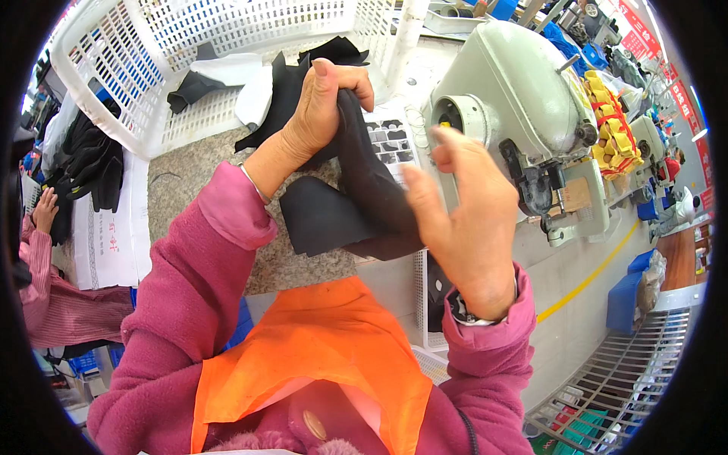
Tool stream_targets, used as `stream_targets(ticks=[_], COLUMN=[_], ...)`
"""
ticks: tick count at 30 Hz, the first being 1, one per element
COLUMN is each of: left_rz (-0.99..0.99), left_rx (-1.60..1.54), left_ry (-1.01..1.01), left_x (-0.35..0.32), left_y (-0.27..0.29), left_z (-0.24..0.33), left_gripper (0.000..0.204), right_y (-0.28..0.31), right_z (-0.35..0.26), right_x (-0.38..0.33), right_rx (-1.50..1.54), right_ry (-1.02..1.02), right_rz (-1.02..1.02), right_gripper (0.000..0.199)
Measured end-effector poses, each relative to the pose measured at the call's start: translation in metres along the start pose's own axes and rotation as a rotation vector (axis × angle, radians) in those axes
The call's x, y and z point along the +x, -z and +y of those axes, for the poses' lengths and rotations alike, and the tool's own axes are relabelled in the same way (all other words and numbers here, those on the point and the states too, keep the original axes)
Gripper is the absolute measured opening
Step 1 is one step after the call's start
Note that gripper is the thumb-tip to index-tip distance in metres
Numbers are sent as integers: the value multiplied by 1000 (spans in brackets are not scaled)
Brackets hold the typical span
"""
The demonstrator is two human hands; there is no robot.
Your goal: The person assembles black gloves by inserting white insoles into the glove shells, aligning edges, and smoothing the seams. They handle multiple glove components one at a time, turning them over and checking fit before placing finished gloves into a nearby basket.
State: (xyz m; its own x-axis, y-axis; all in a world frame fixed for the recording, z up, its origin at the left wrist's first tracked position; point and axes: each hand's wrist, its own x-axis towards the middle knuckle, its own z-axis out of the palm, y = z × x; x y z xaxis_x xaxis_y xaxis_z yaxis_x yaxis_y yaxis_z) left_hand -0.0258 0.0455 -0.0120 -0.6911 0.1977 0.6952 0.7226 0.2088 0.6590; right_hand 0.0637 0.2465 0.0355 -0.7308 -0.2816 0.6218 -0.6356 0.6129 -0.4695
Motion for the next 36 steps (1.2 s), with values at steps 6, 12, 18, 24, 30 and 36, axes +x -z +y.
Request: stream_targets(ticks=[6, 12, 18, 24, 30, 36], left_rz=[-25, -92, 16, -93, -131, 49], left_rx=[13, -44, -88, -103, -208, -195], left_ry=[-106, -49, -110, -88, -1, -41], left_x=[6, 4, 5, 6, 5, -7], left_y=[4, 0, -3, -3, -5, -5], left_z=[8, 6, 7, 3, -7, -9], left_gripper=[90, 91, 91, 89, 90, 75], right_y=[-31, -43, -37, -41, -48, -41], right_z=[-1, -2, 0, 0, 0, -3], right_x=[22, 24, 25, 23, 21, 18], right_rx=[-266, -287, -240, -201, -182, -446], right_ry=[189, 191, 309, 273, 191, 289], right_rz=[-230, -216, -76, -141, -121, -11], right_gripper=[39, 30, 30, 34, 32, 38])
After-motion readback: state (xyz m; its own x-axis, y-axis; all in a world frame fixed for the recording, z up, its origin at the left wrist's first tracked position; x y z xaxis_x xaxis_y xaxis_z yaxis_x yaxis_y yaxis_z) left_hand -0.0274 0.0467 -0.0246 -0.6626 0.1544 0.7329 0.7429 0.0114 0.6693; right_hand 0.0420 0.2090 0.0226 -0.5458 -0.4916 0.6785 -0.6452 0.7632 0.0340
